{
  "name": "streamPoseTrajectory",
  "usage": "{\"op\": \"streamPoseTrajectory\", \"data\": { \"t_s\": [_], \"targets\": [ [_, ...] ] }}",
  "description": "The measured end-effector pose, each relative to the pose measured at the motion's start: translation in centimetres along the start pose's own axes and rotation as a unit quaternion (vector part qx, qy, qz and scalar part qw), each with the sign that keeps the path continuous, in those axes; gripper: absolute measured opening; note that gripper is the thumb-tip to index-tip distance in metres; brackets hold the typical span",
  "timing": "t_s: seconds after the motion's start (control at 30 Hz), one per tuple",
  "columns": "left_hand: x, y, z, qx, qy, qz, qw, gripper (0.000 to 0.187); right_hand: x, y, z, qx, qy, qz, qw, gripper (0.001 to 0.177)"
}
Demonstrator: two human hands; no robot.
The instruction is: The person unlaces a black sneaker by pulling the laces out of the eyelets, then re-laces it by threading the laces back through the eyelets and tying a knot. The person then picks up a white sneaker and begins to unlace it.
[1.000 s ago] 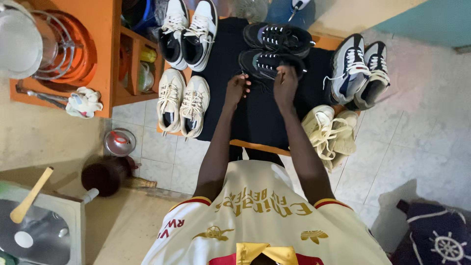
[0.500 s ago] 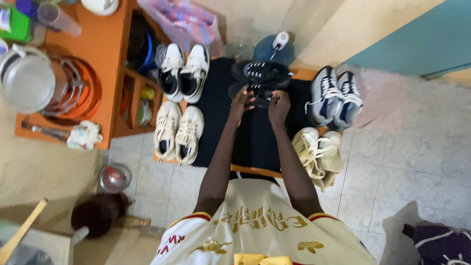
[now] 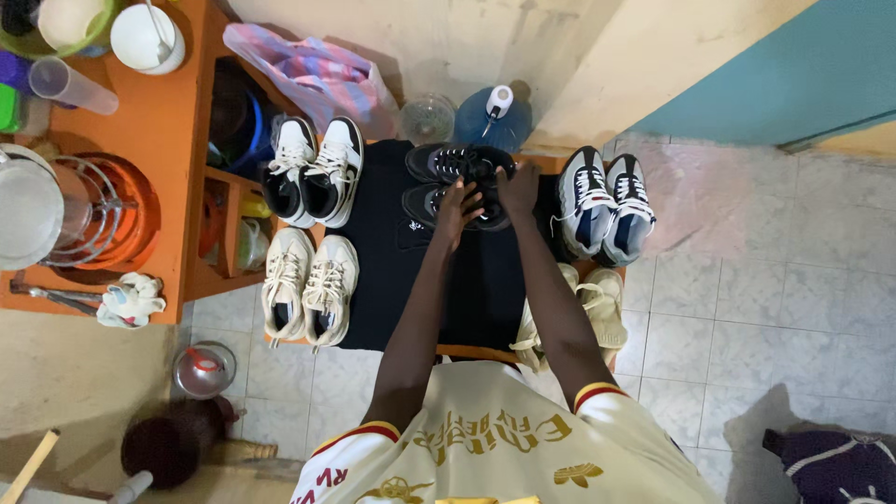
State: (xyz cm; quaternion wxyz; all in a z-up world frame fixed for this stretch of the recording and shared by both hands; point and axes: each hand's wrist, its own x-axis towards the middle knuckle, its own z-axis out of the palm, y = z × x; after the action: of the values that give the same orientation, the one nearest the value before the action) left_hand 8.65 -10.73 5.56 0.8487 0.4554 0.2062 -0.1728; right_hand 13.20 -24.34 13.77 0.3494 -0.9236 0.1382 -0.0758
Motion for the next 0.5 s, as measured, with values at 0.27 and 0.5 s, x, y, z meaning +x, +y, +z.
{"op": "streamPoseTrajectory", "data": {
  "t_s": [0.27, 0.5],
  "targets": [
    [-0.2, -2.2, -1.4, 0.044, 0.013, -0.008, 0.999, 0.079, 3.0, 2.2, 2.9, -0.051, -0.109, 0.123, 0.985, 0.066],
    [-0.4, -3.0, -1.4, 0.034, 0.011, 0.019, 0.999, 0.077, 4.2, 5.1, 5.3, -0.114, -0.083, 0.021, 0.99, 0.031]
  ]
}}
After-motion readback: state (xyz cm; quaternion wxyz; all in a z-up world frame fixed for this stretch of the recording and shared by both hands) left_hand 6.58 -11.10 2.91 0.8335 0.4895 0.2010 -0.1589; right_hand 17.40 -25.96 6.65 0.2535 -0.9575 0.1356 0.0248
